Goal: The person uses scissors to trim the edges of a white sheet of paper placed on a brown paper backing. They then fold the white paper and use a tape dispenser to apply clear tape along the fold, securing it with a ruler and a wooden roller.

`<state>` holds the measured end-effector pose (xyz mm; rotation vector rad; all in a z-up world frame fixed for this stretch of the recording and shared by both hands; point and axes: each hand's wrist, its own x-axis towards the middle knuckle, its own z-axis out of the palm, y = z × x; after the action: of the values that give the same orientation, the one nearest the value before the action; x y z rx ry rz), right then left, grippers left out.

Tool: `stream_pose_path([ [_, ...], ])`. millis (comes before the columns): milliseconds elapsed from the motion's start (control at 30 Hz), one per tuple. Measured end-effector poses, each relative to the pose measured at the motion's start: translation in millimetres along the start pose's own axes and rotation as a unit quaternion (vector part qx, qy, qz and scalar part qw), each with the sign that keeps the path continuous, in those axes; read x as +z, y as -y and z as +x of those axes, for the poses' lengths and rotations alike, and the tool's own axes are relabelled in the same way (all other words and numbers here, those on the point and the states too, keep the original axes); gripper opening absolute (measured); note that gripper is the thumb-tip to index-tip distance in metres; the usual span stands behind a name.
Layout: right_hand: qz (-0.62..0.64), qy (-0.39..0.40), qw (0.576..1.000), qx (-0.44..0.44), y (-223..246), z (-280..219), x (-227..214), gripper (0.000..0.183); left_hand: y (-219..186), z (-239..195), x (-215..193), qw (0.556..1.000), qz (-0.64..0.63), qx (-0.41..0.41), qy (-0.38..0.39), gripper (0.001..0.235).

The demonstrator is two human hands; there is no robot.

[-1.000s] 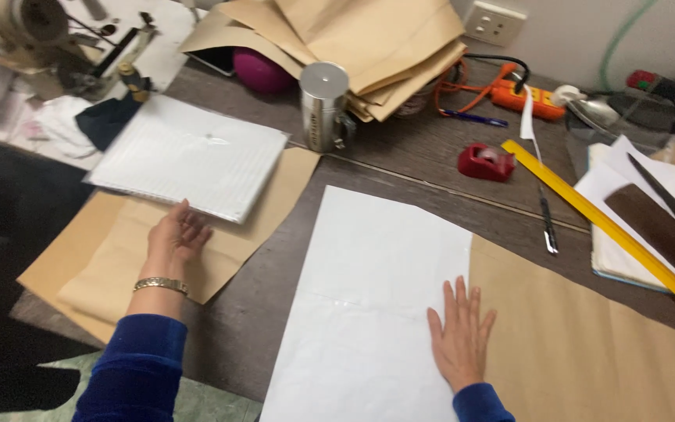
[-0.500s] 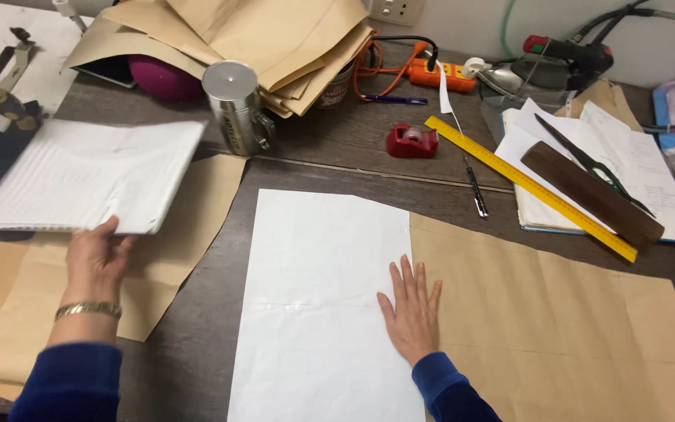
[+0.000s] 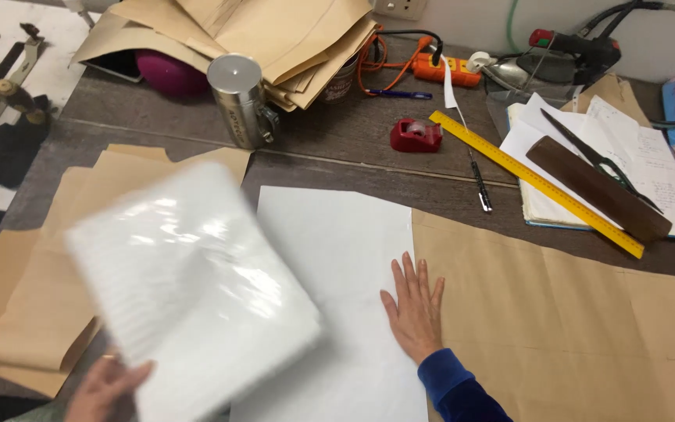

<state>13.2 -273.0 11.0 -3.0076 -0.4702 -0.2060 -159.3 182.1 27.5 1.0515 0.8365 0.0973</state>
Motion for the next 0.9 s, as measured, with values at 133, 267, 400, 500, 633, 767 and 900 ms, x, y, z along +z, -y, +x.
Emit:
stream_pose_path([
  [133, 0.181, 0.056, 0.98, 0.053, -12, 8, 1, 0.05, -8, -58, 79, 0.989, 0.041, -0.142, -0.002, 0.04],
  [267, 0.325, 0.049, 0.938, 0.107, -21, 18, -29, 0.041, 16, -57, 103, 0.965, 0.162, -0.169, 0.123, 0.049],
  [400, 0.341, 0.017, 0.938, 0.063, 1, 13, -39, 0.034, 27, -53, 104, 0.97, 0.159, -0.117, 0.141, 0.034],
  [500, 0.309, 0.0, 0.95, -0.038, 35, 0, -35, 0.036, 16, -63, 112, 0.964, 0.186, -0.161, 0.101, 0.037],
  [633, 0.224, 0.04, 0.966, -0.125, 87, -20, -36, 0.06, 34, -52, 99, 0.965, 0.195, -0.116, 0.129, 0.031],
  [767, 0.146, 0.145, 0.972, -0.116, 124, -30, -36, 0.078, 46, -46, 92, 0.969, 0.181, -0.095, 0.14, 0.03],
  [900, 0.09, 0.072, 0.986, -0.123, 108, -22, -28, 0.079, 52, -41, 88, 0.969, 0.179, -0.089, 0.148, 0.034],
])
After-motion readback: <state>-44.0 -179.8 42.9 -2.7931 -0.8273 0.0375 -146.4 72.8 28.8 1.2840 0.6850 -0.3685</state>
